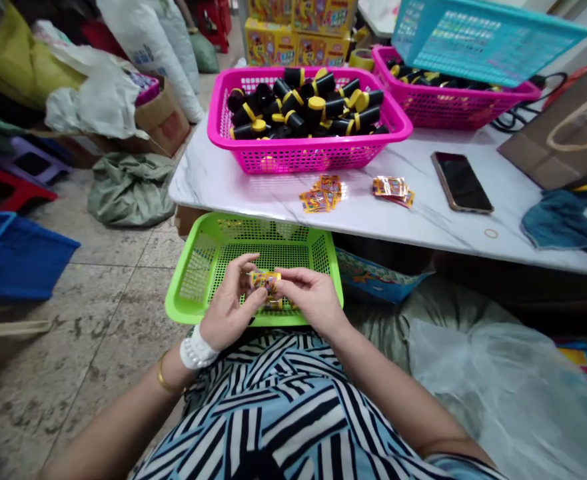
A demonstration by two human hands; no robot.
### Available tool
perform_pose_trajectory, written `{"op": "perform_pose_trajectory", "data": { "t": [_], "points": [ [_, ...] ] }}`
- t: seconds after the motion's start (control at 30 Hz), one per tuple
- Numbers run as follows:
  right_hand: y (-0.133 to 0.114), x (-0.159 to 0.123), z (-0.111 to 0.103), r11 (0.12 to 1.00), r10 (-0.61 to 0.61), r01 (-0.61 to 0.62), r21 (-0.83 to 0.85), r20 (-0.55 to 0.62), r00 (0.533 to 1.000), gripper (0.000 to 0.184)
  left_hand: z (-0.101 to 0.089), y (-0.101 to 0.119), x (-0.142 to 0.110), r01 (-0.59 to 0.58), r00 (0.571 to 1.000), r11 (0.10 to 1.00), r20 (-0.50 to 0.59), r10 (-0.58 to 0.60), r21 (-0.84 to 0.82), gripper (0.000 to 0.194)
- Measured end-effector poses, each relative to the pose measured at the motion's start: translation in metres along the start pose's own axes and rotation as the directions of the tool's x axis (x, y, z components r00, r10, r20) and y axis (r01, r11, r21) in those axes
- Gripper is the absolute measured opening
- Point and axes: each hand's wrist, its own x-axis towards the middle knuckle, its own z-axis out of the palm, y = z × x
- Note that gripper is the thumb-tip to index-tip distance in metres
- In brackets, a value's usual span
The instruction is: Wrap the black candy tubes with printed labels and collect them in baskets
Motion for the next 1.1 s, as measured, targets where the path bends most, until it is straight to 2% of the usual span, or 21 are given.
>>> {"op": "perform_pose_trajectory", "data": {
  "t": [0.07, 0.13, 0.27, 0.33, 0.4, 0.47, 0.5, 0.57, 0.67, 0.77, 0.83, 0.9, 1.0, 1.1],
  "points": [
    [0.0, -0.001, 0.001, 0.994, -0.08, 0.081, -0.075, 0.021, 0.997, 0.028, -0.009, 0.001, 0.001, 0.018, 0.998, 0.999, 0.058, -0.021, 0.042, 0.031],
    [0.002, -0.002, 0.0, 0.996, -0.06, 0.064, -0.058, 0.06, 0.996, 0.027, -0.015, 0.002, 0.001, -0.07, 0.993, 0.99, 0.108, 0.057, 0.12, 0.024],
    [0.01, 0.002, -0.002, 0.981, 0.13, -0.149, 0.128, 0.149, 0.98, 0.031, -0.019, 0.0, 0.004, -0.302, 0.947, 0.93, 0.18, 0.267, 0.209, 0.028],
    [0.014, 0.005, -0.004, 0.951, 0.193, -0.23, 0.208, 0.183, 0.964, 0.034, -0.021, -0.001, 0.007, -0.326, 0.933, 0.927, 0.22, 0.284, 0.185, 0.029],
    [0.017, 0.008, -0.005, 0.928, 0.232, -0.284, 0.243, 0.221, 0.947, 0.033, -0.023, -0.001, 0.011, -0.245, 0.946, 0.961, 0.251, 0.208, 0.129, 0.026],
    [0.019, 0.01, -0.008, 0.934, 0.219, -0.28, 0.222, 0.265, 0.939, 0.033, -0.024, 0.0, 0.015, -0.034, 0.96, 0.999, 0.279, 0.034, -0.004, 0.024],
    [0.019, 0.01, -0.009, 0.951, 0.187, -0.245, 0.19, 0.279, 0.942, 0.034, -0.024, 0.0, 0.016, 0.103, 0.952, 0.99, 0.299, -0.071, -0.095, 0.025],
    [0.017, 0.01, -0.013, 0.986, 0.082, -0.118, 0.118, 0.278, 0.957, 0.032, -0.021, 0.001, 0.017, 0.351, 0.903, 0.9, 0.346, -0.253, -0.258, 0.031],
    [0.011, 0.008, -0.017, 0.992, -0.126, 0.126, 0.016, 0.282, 0.951, 0.041, -0.014, 0.002, 0.016, 0.537, 0.83, 0.765, 0.387, -0.403, -0.355, 0.04],
    [0.009, 0.006, -0.017, 0.928, -0.322, 0.362, -0.085, 0.298, 0.898, 0.029, -0.006, 0.003, 0.014, 0.597, 0.8, 0.65, 0.414, -0.435, -0.471, 0.042],
    [0.009, 0.006, -0.017, 0.894, -0.41, 0.44, -0.082, 0.242, 0.879, 0.021, -0.003, 0.003, 0.012, 0.596, 0.803, 0.563, 0.431, -0.411, -0.573, 0.042],
    [0.009, 0.005, -0.017, 0.912, -0.394, 0.41, -0.025, 0.229, 0.89, 0.023, -0.002, 0.002, 0.011, 0.588, 0.809, 0.521, 0.444, -0.385, -0.619, 0.046],
    [0.009, 0.004, -0.018, 0.956, -0.278, 0.292, 0.001, 0.316, 0.907, 0.026, 0.0, -0.004, 0.008, 0.557, 0.83, 0.537, 0.412, -0.376, -0.634, 0.039],
    [0.011, 0.003, -0.019, 0.957, -0.274, 0.291, -0.014, 0.291, 0.917, 0.023, 0.005, -0.008, 0.006, 0.528, 0.847, 0.531, 0.372, -0.379, -0.662, 0.039]
  ]
}}
